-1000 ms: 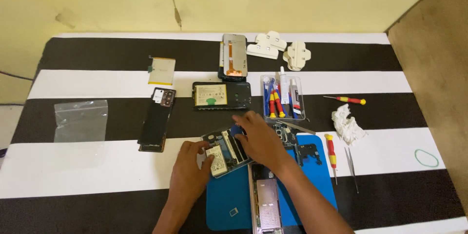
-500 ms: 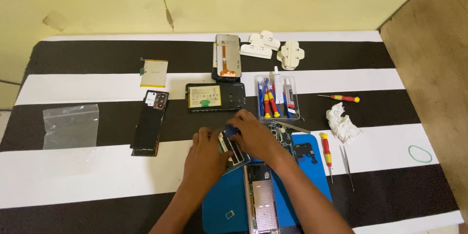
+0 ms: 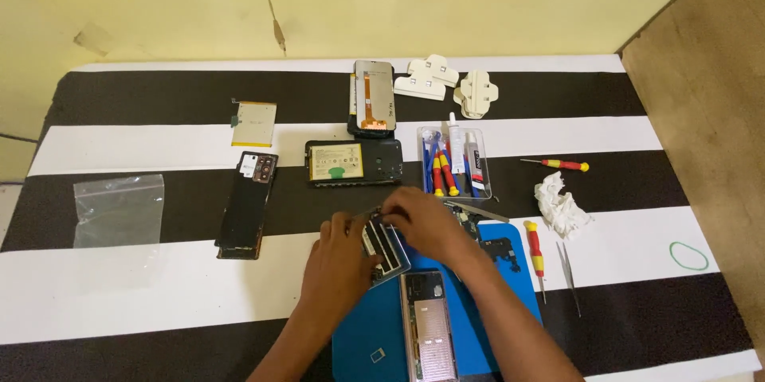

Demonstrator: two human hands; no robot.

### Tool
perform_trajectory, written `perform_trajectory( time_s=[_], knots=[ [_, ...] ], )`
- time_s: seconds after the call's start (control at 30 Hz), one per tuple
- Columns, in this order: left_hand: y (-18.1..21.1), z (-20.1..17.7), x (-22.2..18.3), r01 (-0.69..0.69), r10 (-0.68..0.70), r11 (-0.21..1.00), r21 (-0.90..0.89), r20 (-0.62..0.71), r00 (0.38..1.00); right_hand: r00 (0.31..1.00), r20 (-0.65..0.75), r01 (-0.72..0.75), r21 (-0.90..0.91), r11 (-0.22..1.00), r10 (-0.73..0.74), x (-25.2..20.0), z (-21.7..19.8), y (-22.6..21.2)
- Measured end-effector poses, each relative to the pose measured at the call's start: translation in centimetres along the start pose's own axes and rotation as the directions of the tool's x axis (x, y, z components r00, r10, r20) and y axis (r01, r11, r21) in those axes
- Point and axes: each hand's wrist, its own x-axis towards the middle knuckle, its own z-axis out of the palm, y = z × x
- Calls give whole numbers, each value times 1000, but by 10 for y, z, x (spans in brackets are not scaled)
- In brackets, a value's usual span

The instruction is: Installing a motherboard into a smartphone chassis and cleaning components during a repair.

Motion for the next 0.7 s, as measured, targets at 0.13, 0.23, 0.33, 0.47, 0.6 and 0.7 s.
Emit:
perform_trajectory(
  time_s=[0.13,0.23,0.33,0.47,0.6,0.7],
  knots=[
    [-13,-4,8,-239,233,965,109,61,970,980,-194,73,88,993,-55,-22,-8,35],
    [-23,-7,16,-432,411,879,201,136,901,980,-150,-123,68,990,132,-42,-14,35],
    [-14,-16,22,-466,412,868,173,272,869,980,-135,-139,62,988,146,-53,-9,39],
    [-3,-26,33,-561,489,804,198,318,812,983,-167,-68,71,995,79,-53,5,55],
    [-1,-44,50,-227,200,960,162,169,965,958,-281,69,53,996,-51,-50,11,62],
    [-11,-43,55,-68,60,994,90,91,994,949,-304,101,24,995,-89,-48,12,64]
  ],
)
